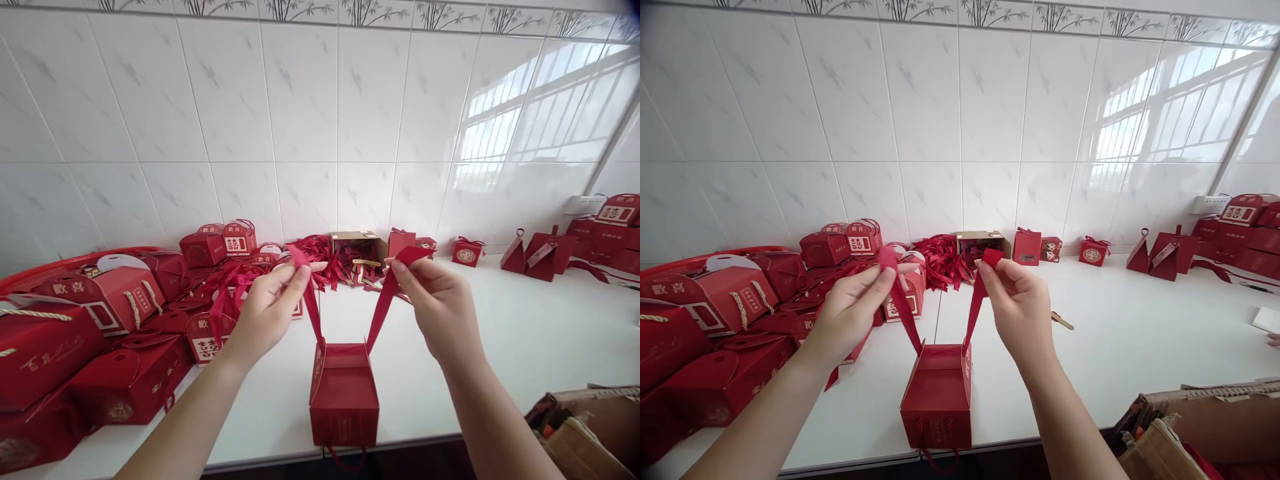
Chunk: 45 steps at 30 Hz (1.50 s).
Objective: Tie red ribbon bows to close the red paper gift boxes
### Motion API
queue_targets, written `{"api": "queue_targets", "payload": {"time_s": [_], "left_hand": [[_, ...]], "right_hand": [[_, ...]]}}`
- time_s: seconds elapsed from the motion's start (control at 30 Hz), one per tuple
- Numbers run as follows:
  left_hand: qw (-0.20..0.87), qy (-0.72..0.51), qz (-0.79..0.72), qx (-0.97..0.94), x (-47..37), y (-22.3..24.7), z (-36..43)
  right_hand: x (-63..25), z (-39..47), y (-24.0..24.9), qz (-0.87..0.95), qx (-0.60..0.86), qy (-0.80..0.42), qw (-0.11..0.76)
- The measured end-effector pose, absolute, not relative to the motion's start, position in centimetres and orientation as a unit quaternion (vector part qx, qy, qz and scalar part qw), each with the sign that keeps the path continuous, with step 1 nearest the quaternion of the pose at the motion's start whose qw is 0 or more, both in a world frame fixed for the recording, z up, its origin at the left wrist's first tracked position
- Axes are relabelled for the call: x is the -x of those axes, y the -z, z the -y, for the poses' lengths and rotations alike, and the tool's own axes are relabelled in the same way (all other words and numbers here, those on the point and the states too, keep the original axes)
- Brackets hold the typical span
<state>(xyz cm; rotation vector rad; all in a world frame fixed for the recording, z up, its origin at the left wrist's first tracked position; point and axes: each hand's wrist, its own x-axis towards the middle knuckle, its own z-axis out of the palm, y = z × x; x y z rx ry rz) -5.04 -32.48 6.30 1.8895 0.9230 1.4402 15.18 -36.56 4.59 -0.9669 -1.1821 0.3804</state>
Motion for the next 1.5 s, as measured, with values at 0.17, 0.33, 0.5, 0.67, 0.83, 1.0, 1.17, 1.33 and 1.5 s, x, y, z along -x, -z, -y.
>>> {"api": "queue_targets", "payload": {"time_s": [0.17,0.33,0.5,0.67,0.83,1.0,1.17,1.33,1.5], "left_hand": [[0.298,-0.541,-0.339,-0.710,3.4,-7.0,32.3],[0.343,-0.559,-0.332,-0.678,2.9,-7.0,32.0],[0.381,-0.603,-0.309,-0.629,2.8,-7.1,31.6],[0.405,-0.595,-0.300,-0.627,2.6,-6.9,31.5],[0.457,-0.616,-0.263,-0.585,2.6,-7.3,31.8],[0.474,-0.602,-0.222,-0.603,2.6,-7.6,32.2],[0.493,-0.601,-0.202,-0.595,2.5,-7.0,32.1],[0.486,-0.616,-0.220,-0.580,2.8,-6.9,31.8],[0.504,-0.612,-0.215,-0.570,2.9,-7.0,31.8]], "right_hand": [[-15.0,36.8,-6.4,0.559,0.439,-0.149,0.687],[-15.8,36.6,-6.3,0.557,0.423,-0.167,0.695],[-16.0,36.6,-6.5,0.548,0.430,-0.145,0.703],[-16.3,36.8,-6.9,0.530,0.443,-0.158,0.706],[-16.8,36.5,-7.2,0.512,0.378,-0.292,0.715],[-16.7,35.8,-7.3,0.473,0.323,-0.399,0.716],[-16.0,35.3,-7.0,0.452,0.336,-0.408,0.719],[-15.6,35.3,-6.9,0.464,0.318,-0.423,0.711],[-14.5,34.8,-7.3,0.490,0.322,-0.432,0.685]]}}
